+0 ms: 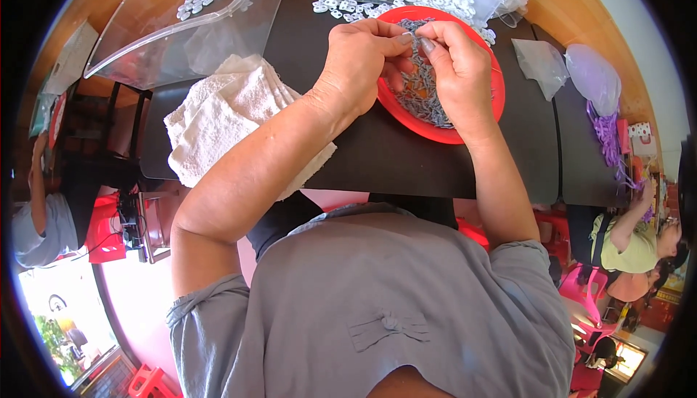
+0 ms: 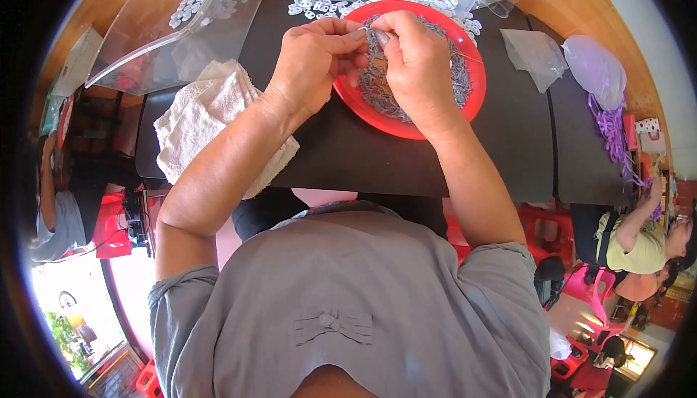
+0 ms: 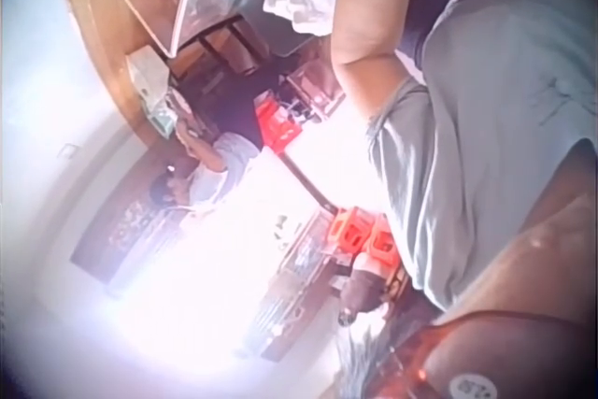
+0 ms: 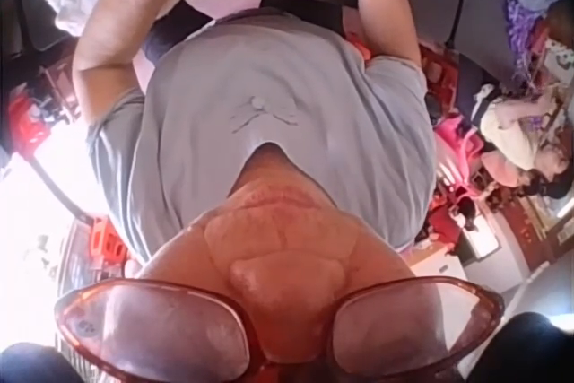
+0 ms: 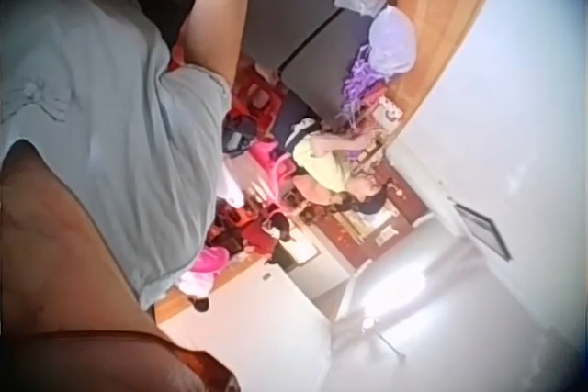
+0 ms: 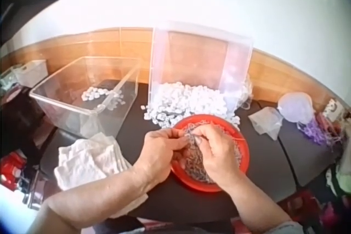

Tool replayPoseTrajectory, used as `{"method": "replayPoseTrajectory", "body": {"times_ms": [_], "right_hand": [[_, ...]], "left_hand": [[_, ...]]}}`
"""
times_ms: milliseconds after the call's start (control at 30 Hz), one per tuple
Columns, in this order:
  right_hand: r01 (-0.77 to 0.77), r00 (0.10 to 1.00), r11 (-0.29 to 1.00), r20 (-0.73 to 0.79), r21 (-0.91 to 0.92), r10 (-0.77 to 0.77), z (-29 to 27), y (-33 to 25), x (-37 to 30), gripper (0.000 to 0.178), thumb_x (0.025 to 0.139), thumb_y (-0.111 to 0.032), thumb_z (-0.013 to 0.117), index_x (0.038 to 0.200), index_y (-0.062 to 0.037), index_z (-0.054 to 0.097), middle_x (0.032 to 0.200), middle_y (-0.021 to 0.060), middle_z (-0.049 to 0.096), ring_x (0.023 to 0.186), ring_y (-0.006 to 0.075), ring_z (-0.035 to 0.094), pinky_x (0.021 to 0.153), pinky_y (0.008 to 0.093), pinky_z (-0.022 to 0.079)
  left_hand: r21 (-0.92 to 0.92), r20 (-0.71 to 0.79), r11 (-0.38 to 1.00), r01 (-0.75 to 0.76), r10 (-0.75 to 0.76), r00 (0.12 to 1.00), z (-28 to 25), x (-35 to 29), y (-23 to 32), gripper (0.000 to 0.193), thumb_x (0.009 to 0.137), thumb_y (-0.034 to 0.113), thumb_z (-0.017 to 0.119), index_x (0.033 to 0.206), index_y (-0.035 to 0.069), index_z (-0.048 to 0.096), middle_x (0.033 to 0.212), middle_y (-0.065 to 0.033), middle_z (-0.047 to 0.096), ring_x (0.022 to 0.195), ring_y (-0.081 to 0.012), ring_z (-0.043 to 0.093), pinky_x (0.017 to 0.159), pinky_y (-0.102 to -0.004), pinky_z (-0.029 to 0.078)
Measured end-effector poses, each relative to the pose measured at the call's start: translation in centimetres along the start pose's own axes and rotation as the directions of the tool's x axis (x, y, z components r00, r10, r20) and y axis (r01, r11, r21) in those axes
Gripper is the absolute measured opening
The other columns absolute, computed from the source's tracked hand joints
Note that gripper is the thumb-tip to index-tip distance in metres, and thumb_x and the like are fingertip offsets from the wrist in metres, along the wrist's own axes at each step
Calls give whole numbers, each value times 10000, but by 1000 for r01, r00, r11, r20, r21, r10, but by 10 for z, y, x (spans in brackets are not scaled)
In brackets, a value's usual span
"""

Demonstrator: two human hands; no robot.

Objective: Attaching small white plastic clips or buttons to blue chain links by hand.

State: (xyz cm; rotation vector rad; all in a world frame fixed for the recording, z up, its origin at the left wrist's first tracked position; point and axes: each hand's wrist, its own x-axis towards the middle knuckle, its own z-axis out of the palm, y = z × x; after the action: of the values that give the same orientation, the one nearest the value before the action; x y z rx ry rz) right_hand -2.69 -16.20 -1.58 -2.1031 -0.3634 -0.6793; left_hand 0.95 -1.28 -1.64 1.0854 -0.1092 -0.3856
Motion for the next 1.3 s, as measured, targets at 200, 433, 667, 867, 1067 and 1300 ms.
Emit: {"method": "replayPoseTrajectory", "body": {"times_ms": [200, 433, 667, 867, 1067, 1300], "right_hand": [[125, 992, 965, 39, -231, -119, -3, 9, 0, 91, 880, 41, 573, 961, 2, 585, 838, 96, 650, 747, 191, 634, 670, 289, 497], [200, 980, 925, 68, -324, -188, -4, 10, 0, 109, 856, 52, 588, 948, -4, 572, 849, 136, 648, 774, 281, 655, 655, 341, 511], [229, 973, 920, 79, -318, -215, -2, 8, -3, 142, 837, 73, 579, 953, -6, 552, 840, 144, 632, 756, 299, 648, 648, 350, 510], [243, 970, 916, 62, -318, -236, 5, 6, -6, 181, 812, 111, 529, 953, -2, 546, 844, 146, 623, 737, 298, 642, 643, 353, 510], [253, 961, 919, -27, -302, -274, 14, 6, -5, 163, 732, 67, 559, 856, -35, 533, 786, 128, 593, 703, 343, 605, 581, 426, 475], [260, 955, 934, -76, -245, -286, 12, 8, -5, 184, 736, 72, 575, 881, -38, 551, 782, 124, 607, 700, 334, 614, 587, 410, 483]], "left_hand": [[30, 10, 1000, 3, -3, 1000, -2, 2, 0, 88, 860, 9, 632, 882, -74, 612, 757, -124, 628, 579, -190, 621, 411, -281, 453], [161, 31, 987, 20, -26, 999, -2, 2, 4, 103, 864, 31, 641, 869, -69, 616, 731, -111, 633, 545, -169, 607, 387, -265, 442], [304, 23, 952, 21, -30, 999, -1, 1, 3, 123, 885, 64, 628, 836, -48, 618, 713, -96, 629, 534, -142, 587, 385, -251, 435], [383, -2, 923, -20, 23, 1000, 1, -2, -2, 118, 878, 53, 616, 793, -26, 597, 666, -60, 593, 525, -110, 541, 420, -250, 420], [361, -60, 927, -102, 133, 989, 6, -4, -8, 126, 898, 50, 607, 798, -26, 611, 656, -48, 582, 483, -103, 516, 348, -224, 345], [278, -42, 956, -95, 111, 993, 6, -4, -5, 123, 895, 62, 616, 805, -23, 613, 668, -50, 586, 495, -109, 524, 366, -226, 353]]}}
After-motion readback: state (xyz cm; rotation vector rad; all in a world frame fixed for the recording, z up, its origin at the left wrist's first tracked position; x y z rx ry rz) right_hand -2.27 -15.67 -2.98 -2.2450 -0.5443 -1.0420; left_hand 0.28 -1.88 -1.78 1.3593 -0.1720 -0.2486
